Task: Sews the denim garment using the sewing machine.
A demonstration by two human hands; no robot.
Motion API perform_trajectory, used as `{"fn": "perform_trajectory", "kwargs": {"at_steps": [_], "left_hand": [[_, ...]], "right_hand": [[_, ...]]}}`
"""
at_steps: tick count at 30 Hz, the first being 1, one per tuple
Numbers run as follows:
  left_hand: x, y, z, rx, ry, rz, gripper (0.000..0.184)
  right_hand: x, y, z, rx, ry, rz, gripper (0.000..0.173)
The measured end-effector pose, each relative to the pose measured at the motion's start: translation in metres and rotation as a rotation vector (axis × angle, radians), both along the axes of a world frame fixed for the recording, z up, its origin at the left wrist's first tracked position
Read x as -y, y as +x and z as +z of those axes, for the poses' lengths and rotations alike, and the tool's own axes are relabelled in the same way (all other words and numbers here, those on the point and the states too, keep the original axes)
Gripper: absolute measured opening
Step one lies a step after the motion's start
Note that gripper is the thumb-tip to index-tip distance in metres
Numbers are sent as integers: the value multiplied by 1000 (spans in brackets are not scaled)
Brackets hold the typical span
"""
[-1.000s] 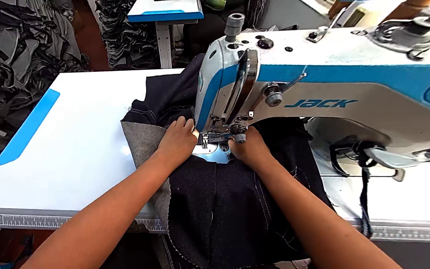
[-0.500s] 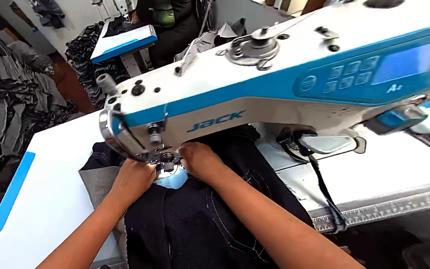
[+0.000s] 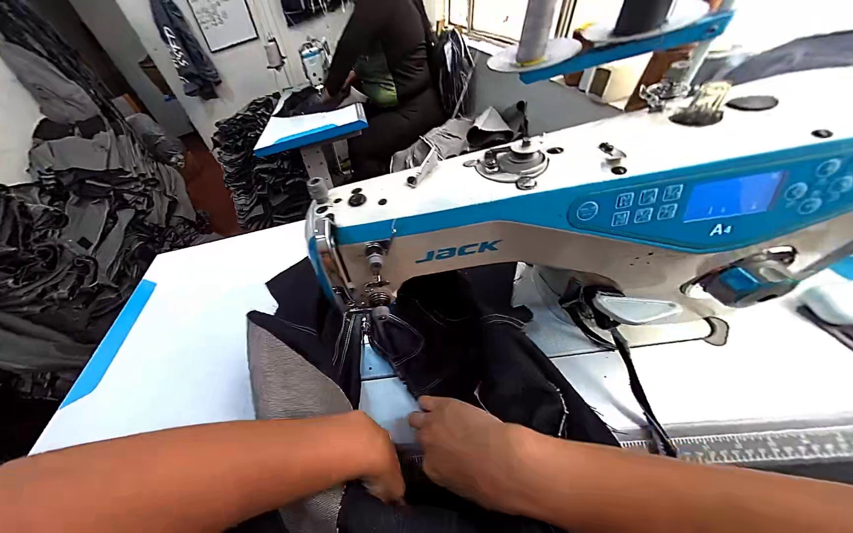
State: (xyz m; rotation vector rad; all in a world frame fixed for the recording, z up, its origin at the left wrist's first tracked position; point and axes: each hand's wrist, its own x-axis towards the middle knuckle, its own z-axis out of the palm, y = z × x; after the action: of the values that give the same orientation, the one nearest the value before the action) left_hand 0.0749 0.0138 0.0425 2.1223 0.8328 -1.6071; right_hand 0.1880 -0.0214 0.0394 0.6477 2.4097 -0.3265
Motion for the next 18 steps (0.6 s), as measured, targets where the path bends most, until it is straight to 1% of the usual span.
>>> {"fn": "perform_trajectory", "kwargs": {"at_steps": [1,2,3,5,6,8,9,10,11,12,13,14,15,17,18], "left_hand": [[2,1,1,-24,33,29,49],[2,-1,5,-29,50,45,48],[-1,-4,13,-17,63,61,47],[-5,-13,36,72,97,92,44],[-7,-19,49,148,133,98,40],[-17,-39,62,327,303,185,33],[-26,-51,58,394,405,247,31],[-36,-63,48,433,497,310,31],[-45,-74,33,459,566,372,33],[-50,-83,15,479,602,428,33],[-51,-88,0,491,607,482,34],[-49,-90,-9,511,601,518,37],[-48,-91,-13,536,591,535,39],[-51,-90,-14,571,564,543,43],[-58,-91,-15,587,552,561,44]], "right_hand": [[6,-6,11,169,-7,-54,24],[9,-10,20,288,-16,-137,25],[9,-13,27,353,-14,-250,25],[1,-9,39,354,67,-460,24],[-8,-6,44,331,129,-551,24],[-30,3,55,249,269,-676,21],[-39,8,56,194,343,-709,18],[-44,12,51,136,430,-705,16],[-44,16,40,19,529,-654,15],[-42,18,24,-156,626,-543,14],[-40,17,3,-371,673,-418,12],[-39,10,-17,-576,665,-305,15],[-37,0,-33,-702,623,-246,20],[-25,-18,-47,-762,491,-280,28],[-16,-22,-48,-749,420,-296,27]]}}
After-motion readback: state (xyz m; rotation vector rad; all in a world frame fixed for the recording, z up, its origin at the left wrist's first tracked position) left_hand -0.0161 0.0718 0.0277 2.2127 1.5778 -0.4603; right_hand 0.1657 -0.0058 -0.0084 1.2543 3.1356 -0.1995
